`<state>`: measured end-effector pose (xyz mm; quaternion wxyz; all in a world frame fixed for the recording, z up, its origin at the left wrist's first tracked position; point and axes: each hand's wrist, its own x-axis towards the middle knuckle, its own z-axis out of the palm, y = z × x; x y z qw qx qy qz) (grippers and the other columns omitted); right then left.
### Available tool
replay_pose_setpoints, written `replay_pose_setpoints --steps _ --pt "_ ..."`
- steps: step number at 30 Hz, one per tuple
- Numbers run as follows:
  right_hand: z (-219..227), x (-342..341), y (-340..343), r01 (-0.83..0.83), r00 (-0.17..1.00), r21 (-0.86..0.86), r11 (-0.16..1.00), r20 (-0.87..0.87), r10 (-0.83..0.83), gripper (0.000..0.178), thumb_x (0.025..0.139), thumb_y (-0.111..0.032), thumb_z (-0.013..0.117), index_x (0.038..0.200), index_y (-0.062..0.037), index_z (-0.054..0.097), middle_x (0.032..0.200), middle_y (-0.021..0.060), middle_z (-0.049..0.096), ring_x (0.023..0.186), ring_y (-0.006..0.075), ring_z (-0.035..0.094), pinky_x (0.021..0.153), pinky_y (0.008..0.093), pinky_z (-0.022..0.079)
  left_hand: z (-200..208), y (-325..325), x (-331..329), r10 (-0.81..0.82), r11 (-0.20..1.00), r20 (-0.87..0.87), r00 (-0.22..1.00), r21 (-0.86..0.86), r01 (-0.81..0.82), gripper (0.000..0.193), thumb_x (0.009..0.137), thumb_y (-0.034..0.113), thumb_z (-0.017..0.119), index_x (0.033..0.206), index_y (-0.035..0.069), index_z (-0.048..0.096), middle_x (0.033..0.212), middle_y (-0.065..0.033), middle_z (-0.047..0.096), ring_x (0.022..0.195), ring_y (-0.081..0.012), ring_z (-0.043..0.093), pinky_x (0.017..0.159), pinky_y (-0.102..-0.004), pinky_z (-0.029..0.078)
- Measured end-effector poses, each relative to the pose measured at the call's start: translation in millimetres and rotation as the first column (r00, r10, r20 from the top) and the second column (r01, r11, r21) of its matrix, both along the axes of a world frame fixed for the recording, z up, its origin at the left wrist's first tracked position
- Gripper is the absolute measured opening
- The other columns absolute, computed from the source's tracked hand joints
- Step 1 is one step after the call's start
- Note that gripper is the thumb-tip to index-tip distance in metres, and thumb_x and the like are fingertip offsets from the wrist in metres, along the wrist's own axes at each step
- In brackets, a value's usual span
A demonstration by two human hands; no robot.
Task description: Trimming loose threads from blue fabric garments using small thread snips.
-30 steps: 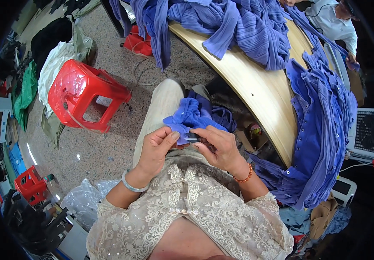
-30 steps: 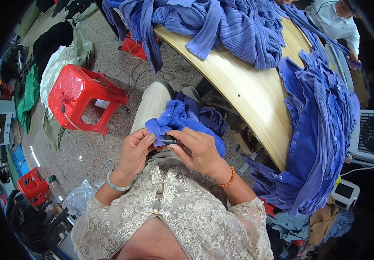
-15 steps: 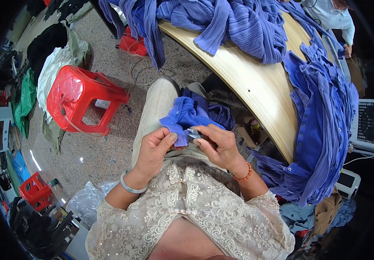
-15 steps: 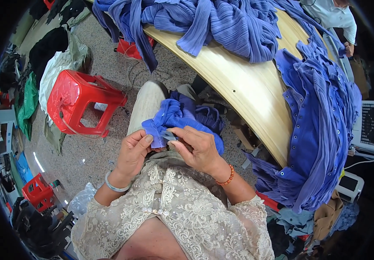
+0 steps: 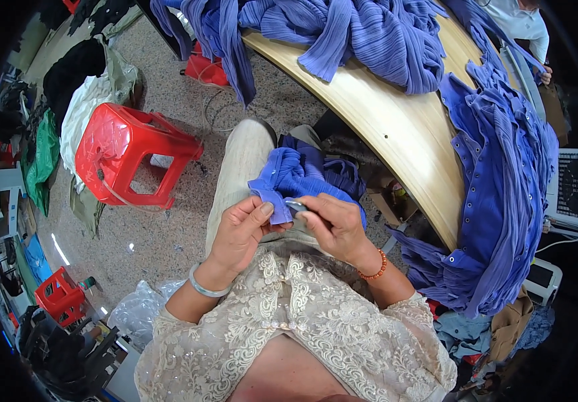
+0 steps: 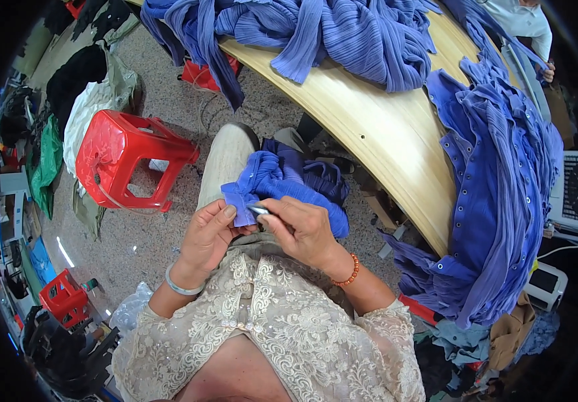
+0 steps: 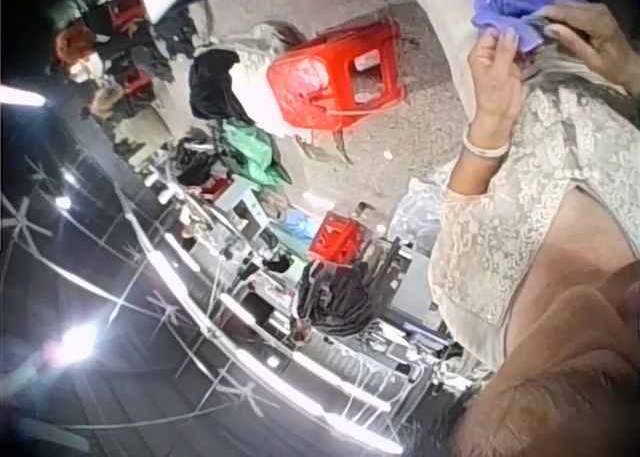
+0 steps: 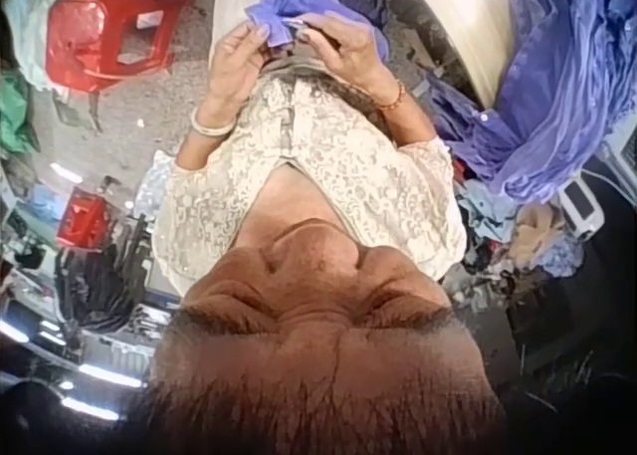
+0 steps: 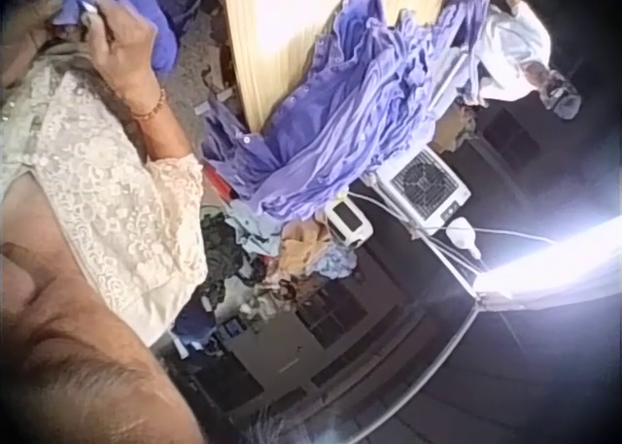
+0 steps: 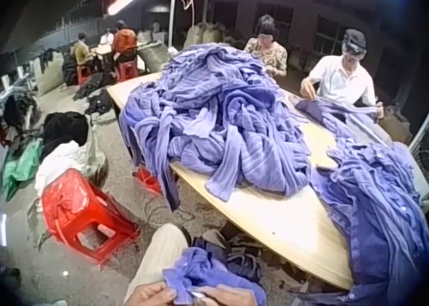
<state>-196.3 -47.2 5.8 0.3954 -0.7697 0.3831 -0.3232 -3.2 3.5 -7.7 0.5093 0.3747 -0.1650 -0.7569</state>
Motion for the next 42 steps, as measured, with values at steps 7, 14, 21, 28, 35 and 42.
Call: replay_pose_setpoints --steps 7,14,21,28,35,42 --pt "1.0 -5.1 3.0 -0.015 1.000 0.036 0.999 0.026 0.014 0.026 0.078 -0.004 0.068 0.103 0.0004 0.063 0.066 0.0054 0.055 0.052 0.0127 0.048 0.047 0.0239 0.037 -1.2 0.1 -1.2 0.001 1.000 -0.005 1.000 0.014 -0.001 0.017 0.096 0.017 0.052 0.097 0.003 0.061 0.097 -0.0066 0.064 0.086 -0.0159 0.062 0.082 -0.0343 0.051" --pt "-8.7 -2.2 4.1 0.065 0.997 0.009 0.998 0.052 -0.065 0.023 0.081 -0.009 0.068 0.101 -0.0007 0.063 0.066 0.0064 0.056 0.052 0.0127 0.050 0.047 0.0252 0.039 -7.0 6.6 0.8 -0.019 1.000 -0.057 0.998 -0.024 0.018 0.022 0.094 0.016 0.053 0.108 0.000 0.059 0.105 -0.0086 0.064 0.094 -0.0170 0.062 0.088 -0.0343 0.048" --pt "-23.0 0.4 -15.8 -0.007 0.962 0.463 0.886 0.246 -0.121 0.027 0.077 -0.017 0.076 0.090 -0.0029 0.057 0.073 -0.0067 0.049 0.059 0.0001 0.034 0.052 0.0173 0.030 -3.1 14.0 18.6 0.150 0.987 0.001 0.989 -0.056 -0.150 0.029 0.088 0.013 0.048 0.107 -0.006 0.058 0.104 -0.0093 0.063 0.098 -0.0154 0.059 0.093 -0.0313 0.042" --pt "-27.1 49.6 -43.2 -0.342 0.924 0.478 0.809 0.330 0.195 0.035 0.087 -0.009 0.063 0.121 -0.0011 0.055 0.106 0.0013 0.059 0.076 0.0004 0.048 0.064 0.0165 0.041 -6.1 21.3 24.7 0.166 0.985 -0.054 0.985 -0.038 -0.168 0.015 0.088 0.015 0.054 0.091 0.000 0.058 0.092 -0.0062 0.063 0.086 -0.0113 0.057 0.084 -0.0297 0.045" --pt "-43.2 55.9 -47.3 -0.496 0.862 0.600 0.628 0.431 0.268 0.015 0.089 -0.011 0.063 0.096 0.0017 0.065 0.084 -0.0024 0.062 0.076 0.0016 0.052 0.065 0.0179 0.044 -19.7 22.7 30.3 0.154 0.982 -0.145 0.977 -0.091 -0.168 0.009 0.088 0.013 0.056 0.083 0.006 0.054 0.085 -0.0015 0.058 0.078 -0.0070 0.053 0.077 -0.0249 0.044" --pt "-17.6 46.7 -58.6 -0.301 0.935 0.510 0.806 0.322 0.145 0.018 0.084 -0.017 0.068 0.081 0.0002 0.064 0.066 -0.0057 0.053 0.061 -0.0001 0.040 0.052 0.0188 0.033 6.7 7.5 17.2 -0.042 0.998 -0.006 0.999 0.043 0.042 0.022 0.088 0.012 0.061 0.105 -0.001 0.058 0.095 -0.0033 0.062 0.089 -0.0088 0.058 0.083 -0.0249 0.046"
